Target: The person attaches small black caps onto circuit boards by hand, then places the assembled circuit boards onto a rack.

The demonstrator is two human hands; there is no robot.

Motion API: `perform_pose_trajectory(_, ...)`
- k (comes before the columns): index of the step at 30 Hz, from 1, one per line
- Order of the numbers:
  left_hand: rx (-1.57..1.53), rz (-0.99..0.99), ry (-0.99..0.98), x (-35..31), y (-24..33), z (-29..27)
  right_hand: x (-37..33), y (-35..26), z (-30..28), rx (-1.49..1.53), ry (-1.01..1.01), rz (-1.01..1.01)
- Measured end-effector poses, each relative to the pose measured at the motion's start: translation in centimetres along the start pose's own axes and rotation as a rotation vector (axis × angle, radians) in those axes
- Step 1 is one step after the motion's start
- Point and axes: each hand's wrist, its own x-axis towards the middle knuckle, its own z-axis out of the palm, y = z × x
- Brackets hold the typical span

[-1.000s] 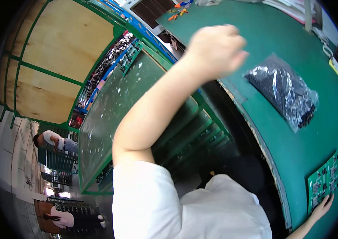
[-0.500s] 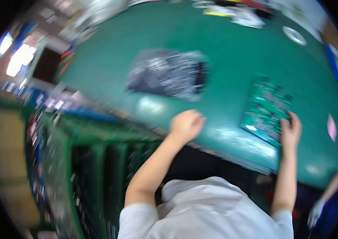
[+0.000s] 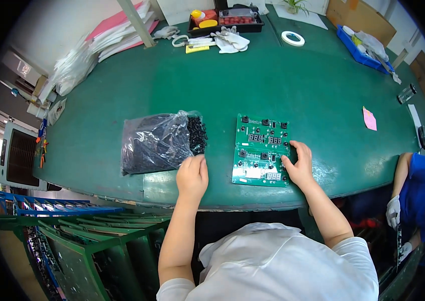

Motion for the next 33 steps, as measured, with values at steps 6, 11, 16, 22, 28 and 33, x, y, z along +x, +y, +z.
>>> perform_pose_trajectory(6, 0.495, 0.066, -0.415, 6.5, -1.7, 2.1, -0.2, 0.1, -0.2, 0.002, 0.002, 0.037)
perform_pose_trajectory(11, 0.539, -0.040, -0.585, 7.2, -3.9, 4.3, 0.0, 0.3, -0.1, 0.047, -0.003, 0.045)
perform_pose_trajectory(16, 0.488, 0.023, -0.570, 7.1, -4.1, 4.7, 0.4, 0.8, -0.8, 0.110, -0.104, -0.012)
perform_pose_trajectory(22, 0.495, 0.052, -0.535, 6.9, -5.2, 4.9, 2.7, 0.1, -1.6, 0.113, -0.264, -0.075)
perform_pose_trajectory(28, 0.081, -0.051, -0.251, 6.2, -4.8, 3.9, 5.9, -2.1, -1.3, 0.091, -0.140, 0.010)
perform_pose_trajectory(33, -0.250, -0.330, -0.180, 2.5, -2.1, 3.7, 10.6, -8.7, 2.0, 0.101, -0.198, -0.337)
